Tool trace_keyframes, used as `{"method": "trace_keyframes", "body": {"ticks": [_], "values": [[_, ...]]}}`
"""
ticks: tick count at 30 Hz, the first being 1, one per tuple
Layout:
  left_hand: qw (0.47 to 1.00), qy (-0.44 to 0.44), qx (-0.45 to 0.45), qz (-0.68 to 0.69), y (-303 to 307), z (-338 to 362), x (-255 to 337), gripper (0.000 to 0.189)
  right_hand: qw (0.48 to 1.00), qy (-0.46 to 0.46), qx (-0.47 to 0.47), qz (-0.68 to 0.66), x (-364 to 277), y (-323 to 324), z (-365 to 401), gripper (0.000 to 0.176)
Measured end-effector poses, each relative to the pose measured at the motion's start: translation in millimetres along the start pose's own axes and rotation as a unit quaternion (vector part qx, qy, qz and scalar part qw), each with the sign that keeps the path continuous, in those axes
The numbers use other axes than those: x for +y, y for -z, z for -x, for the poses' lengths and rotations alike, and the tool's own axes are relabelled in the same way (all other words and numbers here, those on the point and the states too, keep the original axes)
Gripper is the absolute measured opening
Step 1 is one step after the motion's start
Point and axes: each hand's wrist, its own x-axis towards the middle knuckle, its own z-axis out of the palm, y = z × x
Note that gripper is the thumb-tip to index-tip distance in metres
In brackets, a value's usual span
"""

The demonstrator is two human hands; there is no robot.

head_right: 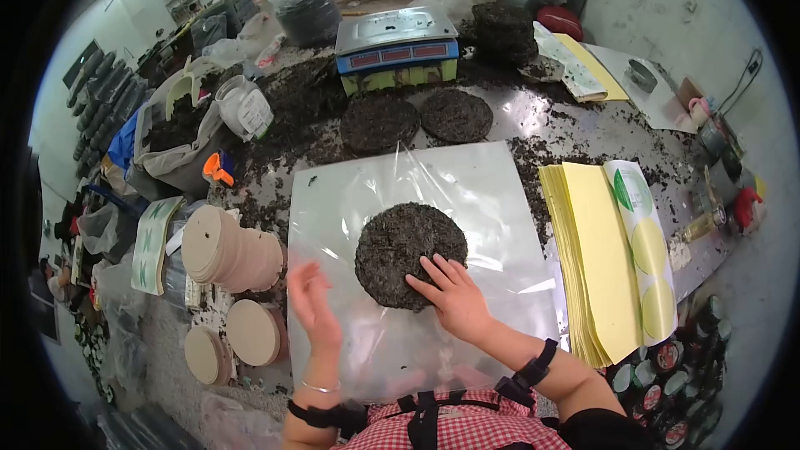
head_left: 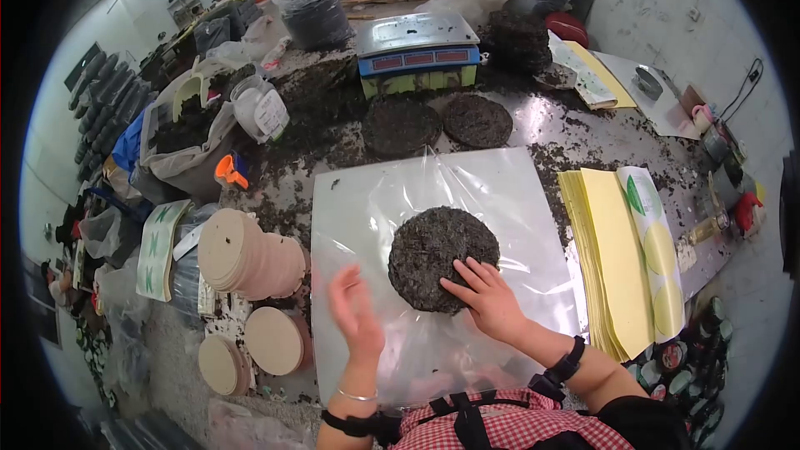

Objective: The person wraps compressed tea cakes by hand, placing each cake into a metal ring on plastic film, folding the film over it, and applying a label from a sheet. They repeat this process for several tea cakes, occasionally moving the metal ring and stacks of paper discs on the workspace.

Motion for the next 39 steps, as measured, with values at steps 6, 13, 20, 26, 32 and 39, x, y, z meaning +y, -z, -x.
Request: {"method": "trace_keyframes", "body": {"ticks": [6, 13, 20, 26, 32, 39], "values": [[0.797, -0.084, -0.434, -0.412, -76, -69, 8, 0.128, 0.965, -0.025, -0.188, -0.179, 34, 19, -68, 0.106], [0.695, 0.013, -0.49, -0.525, -115, -68, -39, 0.146, 0.885, -0.132, -0.442, 0.062, 35, -39, -108, 0.135], [0.897, -0.202, -0.116, -0.377, -30, -75, 4, 0.096, 0.909, -0.206, -0.22, -0.289, 100, 28, -149, 0.038], [0.951, 0.25, -0.001, -0.179, 21, -83, -56, 0.069, 0.979, -0.089, 0.118, 0.143, 286, -71, -221, 0.066], [1.0, 0.018, 0.008, -0.013, -2, -110, 27, 0.054, 0.987, -0.149, -0.031, -0.048, 292, -41, -242, 0.042], [0.983, -0.165, -0.025, -0.077, 13, -40, 53, 0.043, 0.977, 0.112, 0.163, 0.076, 79, 82, -108, 0.051]]}}
